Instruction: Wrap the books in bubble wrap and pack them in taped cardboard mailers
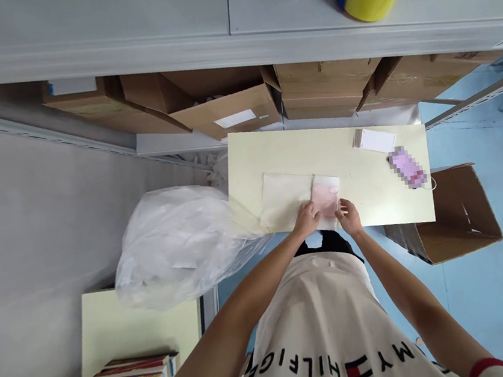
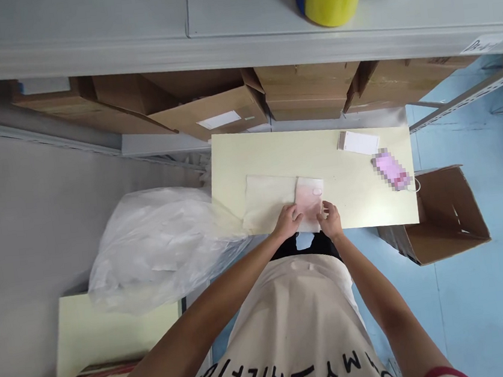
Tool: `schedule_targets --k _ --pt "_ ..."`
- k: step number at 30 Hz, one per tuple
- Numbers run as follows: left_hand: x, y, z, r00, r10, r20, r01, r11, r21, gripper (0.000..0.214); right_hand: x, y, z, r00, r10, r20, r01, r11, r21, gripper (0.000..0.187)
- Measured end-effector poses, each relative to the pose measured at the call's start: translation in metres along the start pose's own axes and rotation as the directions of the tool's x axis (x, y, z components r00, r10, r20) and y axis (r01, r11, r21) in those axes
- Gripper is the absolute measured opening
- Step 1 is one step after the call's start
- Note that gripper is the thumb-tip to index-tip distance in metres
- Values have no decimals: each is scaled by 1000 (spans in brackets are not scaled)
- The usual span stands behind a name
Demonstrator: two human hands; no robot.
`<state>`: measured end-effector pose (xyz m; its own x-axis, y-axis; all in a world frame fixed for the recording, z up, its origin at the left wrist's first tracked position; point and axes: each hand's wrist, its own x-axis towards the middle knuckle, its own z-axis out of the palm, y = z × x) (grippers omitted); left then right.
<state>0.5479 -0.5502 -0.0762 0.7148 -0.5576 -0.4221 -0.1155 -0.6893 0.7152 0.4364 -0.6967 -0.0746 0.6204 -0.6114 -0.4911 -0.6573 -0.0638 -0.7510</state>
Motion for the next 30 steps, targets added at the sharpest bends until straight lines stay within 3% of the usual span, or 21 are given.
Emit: schedule_targets --k 6,10,13,17,20,23,25,30 --pt "1 4 -3 1000 -6 7 6 999 -38 27 7 0 8 986 151 64 -159 978 138 58" --pt "4 10 0 993 -111 39 116 981 -155 31 9 -10 1 978 207 26 -206 936 284 53" --pt "6 17 6 981 -176 86 195 927 -319 39 7 -22 -13 984 174 29 -172 911 374 44" --pt "9 28 8 981 -130 143 180 881 -438 34 2 -44 -21 992 70 101 -103 918 382 37" --pt "10 32 -2 982 -90 166 156 882 -444 27 0 -59 -10 987 26 158 -79 938 338 41" --pt "7 29 -19 991 -108 83 135 871 -472 30 0 -67 10 983 17 180 -68 958 279 48" --pt "4 25 -29 990 -140 33 137 851 -506 31 1 -70 23 984 3 179 -46 972 232 51" --pt "0 12 -42 985 -166 44 162 819 -550 35 3 -64 43 979 -32 201 5 991 137 60"
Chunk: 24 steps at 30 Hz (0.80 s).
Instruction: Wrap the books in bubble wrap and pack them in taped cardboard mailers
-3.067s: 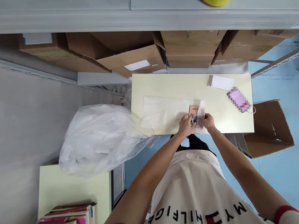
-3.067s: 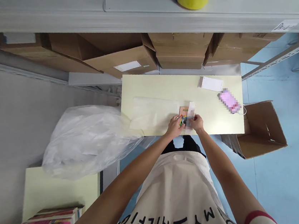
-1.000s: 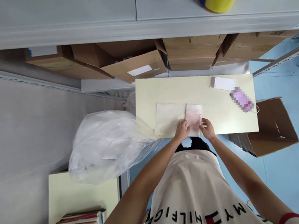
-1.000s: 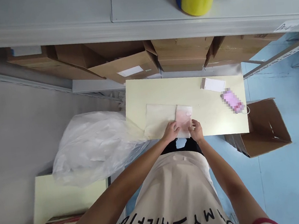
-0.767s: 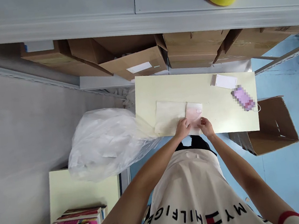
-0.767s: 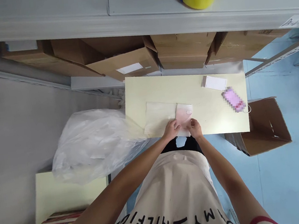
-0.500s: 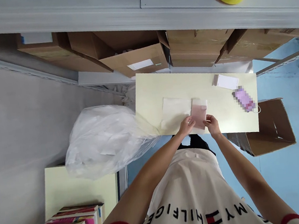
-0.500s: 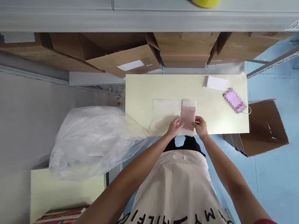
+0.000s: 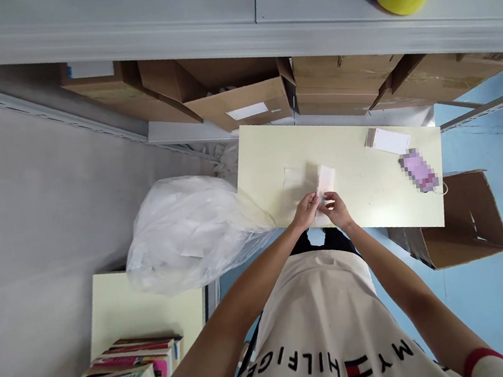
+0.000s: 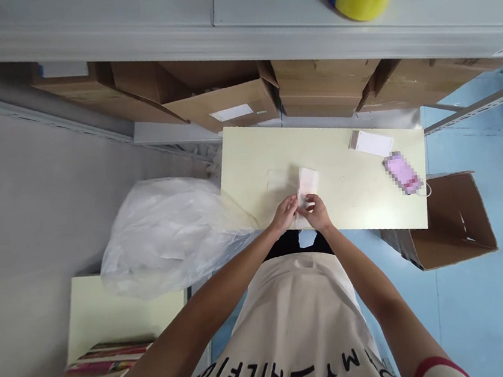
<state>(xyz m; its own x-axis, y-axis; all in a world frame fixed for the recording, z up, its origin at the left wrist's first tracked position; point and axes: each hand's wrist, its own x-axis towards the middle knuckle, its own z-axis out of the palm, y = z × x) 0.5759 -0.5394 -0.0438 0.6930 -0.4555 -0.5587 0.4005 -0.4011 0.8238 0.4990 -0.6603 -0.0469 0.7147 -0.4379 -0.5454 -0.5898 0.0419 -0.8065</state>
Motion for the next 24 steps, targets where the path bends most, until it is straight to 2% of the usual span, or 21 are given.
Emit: schedule_targets --k 3,6,9,13,20,24 --pt "1 -4 -6 997 -33 -69 34 999 6 36 2 13 -6 1000 1 -25 -3 996 -85 55" --pt "3 -9 -11 993 -86 -78 88 996 20 39 3 28 -17 996 24 -83 -35 989 -142 53" --pt "6 -14 -15 985 -144 -92 147 989 25 41 5 38 -24 991 75 -112 -89 988 -123 58" --pt "10 -22 -16 973 -197 -118 202 979 30 40 8 42 -20 987 130 -97 -134 990 -38 62" --pt "14 -33 -12 987 -121 -102 140 969 203 35 11 40 -7 990 120 -72 -120 993 6 59" --pt "14 -36 -9 986 -87 -141 117 968 223 37 12 40 -7 990 112 -83 -112 994 -2 58"
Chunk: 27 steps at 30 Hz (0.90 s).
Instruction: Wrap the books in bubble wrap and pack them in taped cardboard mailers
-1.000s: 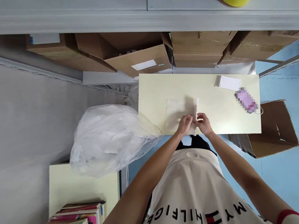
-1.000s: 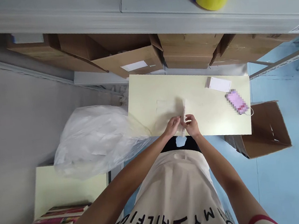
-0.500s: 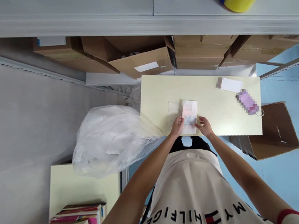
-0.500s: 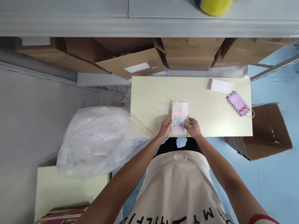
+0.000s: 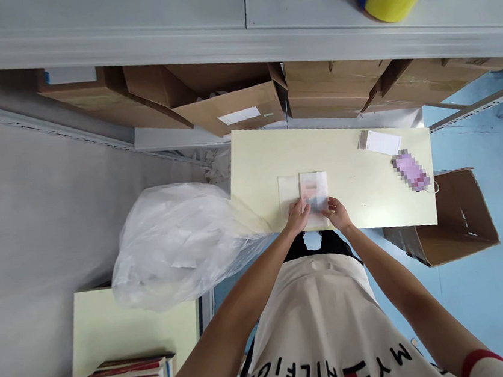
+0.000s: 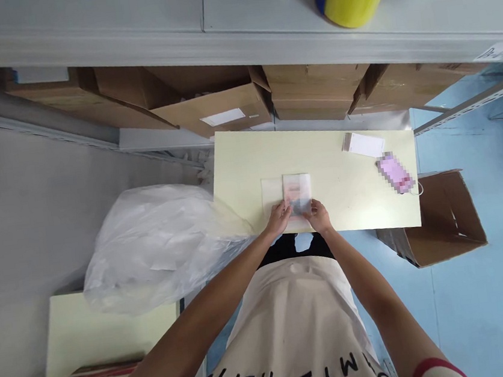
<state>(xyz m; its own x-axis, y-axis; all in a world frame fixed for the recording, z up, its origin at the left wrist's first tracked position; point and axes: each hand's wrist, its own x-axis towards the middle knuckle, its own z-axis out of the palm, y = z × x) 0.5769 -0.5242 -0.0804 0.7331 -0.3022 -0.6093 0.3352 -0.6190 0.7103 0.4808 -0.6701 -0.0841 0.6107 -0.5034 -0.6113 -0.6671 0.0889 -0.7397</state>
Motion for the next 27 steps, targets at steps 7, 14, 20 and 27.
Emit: schedule_targets --k 7,14,20,27 --pt "-4 1 -7 1000 5 24 -5 1000 0 44 0 -3 -4 1000 1 1 -1 1000 16 52" --pt "-19 1 -15 999 43 29 -42 998 -51 35 -5 -1 -13 998 51 -40 -49 997 56 56" --pt "-27 1 -18 993 7 121 -5 1000 -20 42 -7 -9 -10 998 68 -14 -65 986 151 55" --pt "-25 9 -12 975 65 214 -52 996 -67 52 -17 -38 -5 995 -4 101 -26 955 296 47"
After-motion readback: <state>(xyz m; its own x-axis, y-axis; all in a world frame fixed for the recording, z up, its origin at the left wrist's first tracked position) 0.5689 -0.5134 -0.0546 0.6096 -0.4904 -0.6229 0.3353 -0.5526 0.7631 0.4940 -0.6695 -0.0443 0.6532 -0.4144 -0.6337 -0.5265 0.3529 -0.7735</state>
